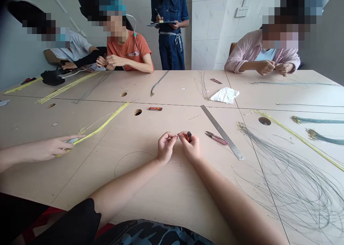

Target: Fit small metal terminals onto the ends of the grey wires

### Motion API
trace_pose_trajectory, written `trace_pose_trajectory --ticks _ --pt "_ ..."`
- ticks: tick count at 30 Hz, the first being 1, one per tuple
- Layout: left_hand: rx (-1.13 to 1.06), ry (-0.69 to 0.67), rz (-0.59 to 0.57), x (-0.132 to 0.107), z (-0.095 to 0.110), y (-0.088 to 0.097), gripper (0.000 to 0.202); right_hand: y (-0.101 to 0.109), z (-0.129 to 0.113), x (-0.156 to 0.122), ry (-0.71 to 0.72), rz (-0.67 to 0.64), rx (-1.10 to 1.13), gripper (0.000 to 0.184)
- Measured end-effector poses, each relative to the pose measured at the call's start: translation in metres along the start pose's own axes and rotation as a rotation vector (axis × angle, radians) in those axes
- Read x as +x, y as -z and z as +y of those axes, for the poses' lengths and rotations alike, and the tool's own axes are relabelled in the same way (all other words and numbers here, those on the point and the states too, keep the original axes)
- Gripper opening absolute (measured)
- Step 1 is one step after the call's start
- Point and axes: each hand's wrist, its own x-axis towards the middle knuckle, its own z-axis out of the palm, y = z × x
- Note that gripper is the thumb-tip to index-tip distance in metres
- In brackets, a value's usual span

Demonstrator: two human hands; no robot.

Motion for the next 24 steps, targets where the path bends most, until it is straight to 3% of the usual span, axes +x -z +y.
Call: trace_pose_trajectory --ticks 6,12,16,21,24 --pt "-0.031 0.014 0.027 0.003 0.002 -0.001 0.036 -0.001 0.010 0.002 0.037 0.088 0.050 0.027" --pt "-0.024 -0.007 0.097 0.007 0.000 -0.001 0.033 0.006 0.016 0.008 0.074 0.086 -0.566 0.010" --pt "-0.036 0.022 0.150 0.006 0.002 0.000 0.032 0.019 0.015 0.010 0.087 0.019 -0.717 0.005" --pt "-0.159 0.204 0.185 0.000 0.022 -0.001 0.035 0.030 0.015 0.011 0.204 -0.087 -1.048 0.009" --pt "-0.244 0.400 0.110 -0.008 0.044 -0.002 0.033 0.036 0.004 0.010 0.327 -0.084 -1.004 0.012"
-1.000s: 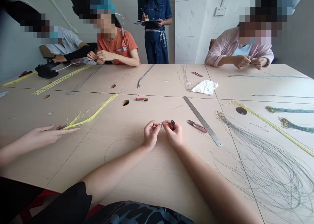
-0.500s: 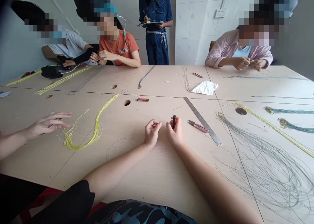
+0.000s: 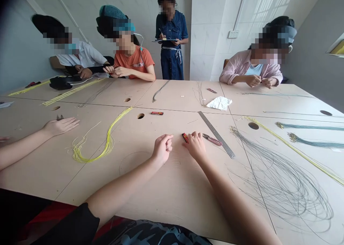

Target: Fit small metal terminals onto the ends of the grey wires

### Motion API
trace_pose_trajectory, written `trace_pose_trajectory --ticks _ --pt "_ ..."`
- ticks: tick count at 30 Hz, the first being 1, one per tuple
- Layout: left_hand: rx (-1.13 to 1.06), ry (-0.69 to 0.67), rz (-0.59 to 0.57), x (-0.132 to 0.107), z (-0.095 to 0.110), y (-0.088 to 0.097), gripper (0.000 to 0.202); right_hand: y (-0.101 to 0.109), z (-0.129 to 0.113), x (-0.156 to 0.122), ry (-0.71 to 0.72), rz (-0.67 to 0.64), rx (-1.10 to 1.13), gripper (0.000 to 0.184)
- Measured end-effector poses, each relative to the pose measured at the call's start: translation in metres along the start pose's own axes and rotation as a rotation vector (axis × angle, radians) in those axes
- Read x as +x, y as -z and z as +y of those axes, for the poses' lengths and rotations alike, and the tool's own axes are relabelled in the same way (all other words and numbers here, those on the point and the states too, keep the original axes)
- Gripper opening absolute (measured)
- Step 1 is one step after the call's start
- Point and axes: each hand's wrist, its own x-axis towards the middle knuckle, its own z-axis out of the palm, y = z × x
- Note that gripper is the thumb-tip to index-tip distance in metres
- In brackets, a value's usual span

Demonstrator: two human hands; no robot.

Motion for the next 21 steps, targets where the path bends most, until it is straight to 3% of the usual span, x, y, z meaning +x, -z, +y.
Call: trace_pose_trajectory --ticks 4,7,14,21 --pt "-0.010 0.284 -0.105 -0.022 0.018 -0.001 0.023 0.032 -0.009 -0.009 0.287 0.086 0.302 0.017" --pt "-0.016 0.394 -0.161 -0.035 0.024 -0.001 0.021 0.051 -0.020 -0.020 0.404 0.207 0.408 0.013" --pt "-0.063 0.475 -0.191 -0.052 0.021 -0.003 0.023 0.053 -0.033 -0.034 0.465 0.357 0.367 0.015" --pt "-0.049 0.514 -0.204 -0.056 0.020 -0.003 0.023 0.053 -0.031 -0.040 0.591 0.341 0.365 0.014"
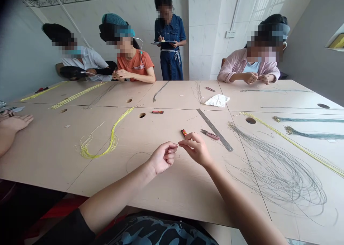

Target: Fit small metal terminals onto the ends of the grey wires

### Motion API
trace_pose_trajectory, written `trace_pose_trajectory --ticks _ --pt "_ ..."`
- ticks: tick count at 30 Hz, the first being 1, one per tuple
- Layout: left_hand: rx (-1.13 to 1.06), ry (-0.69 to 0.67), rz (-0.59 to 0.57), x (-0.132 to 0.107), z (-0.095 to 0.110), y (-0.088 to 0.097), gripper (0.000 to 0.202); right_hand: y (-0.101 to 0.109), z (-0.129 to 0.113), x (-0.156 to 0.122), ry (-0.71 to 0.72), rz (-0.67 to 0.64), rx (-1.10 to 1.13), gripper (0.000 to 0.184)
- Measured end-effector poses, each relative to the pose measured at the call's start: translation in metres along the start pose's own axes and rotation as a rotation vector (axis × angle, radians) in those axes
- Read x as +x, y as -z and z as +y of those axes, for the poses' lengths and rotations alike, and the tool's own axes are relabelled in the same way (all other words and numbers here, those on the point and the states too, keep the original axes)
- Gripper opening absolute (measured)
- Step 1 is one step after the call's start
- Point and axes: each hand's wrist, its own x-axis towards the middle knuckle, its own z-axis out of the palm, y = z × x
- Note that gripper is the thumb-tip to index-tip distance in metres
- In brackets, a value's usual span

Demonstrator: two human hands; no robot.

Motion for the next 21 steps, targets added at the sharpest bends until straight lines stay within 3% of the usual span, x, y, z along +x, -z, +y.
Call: trace_pose_trajectory --ticks 14,17,21 --pt "0.023 -0.004 -0.017 0.001 -0.001 0.002 0.020 -0.003 -0.004 -0.001 0.007 -0.028 -0.023 0.015" --pt "0.102 -0.065 -0.074 0.001 -0.001 0.004 0.021 0.001 -0.007 0.001 -0.075 0.001 -0.005 0.012" --pt "0.349 -0.309 -0.144 -0.006 0.000 0.010 0.030 0.011 -0.010 0.006 -0.346 0.111 0.032 0.014"
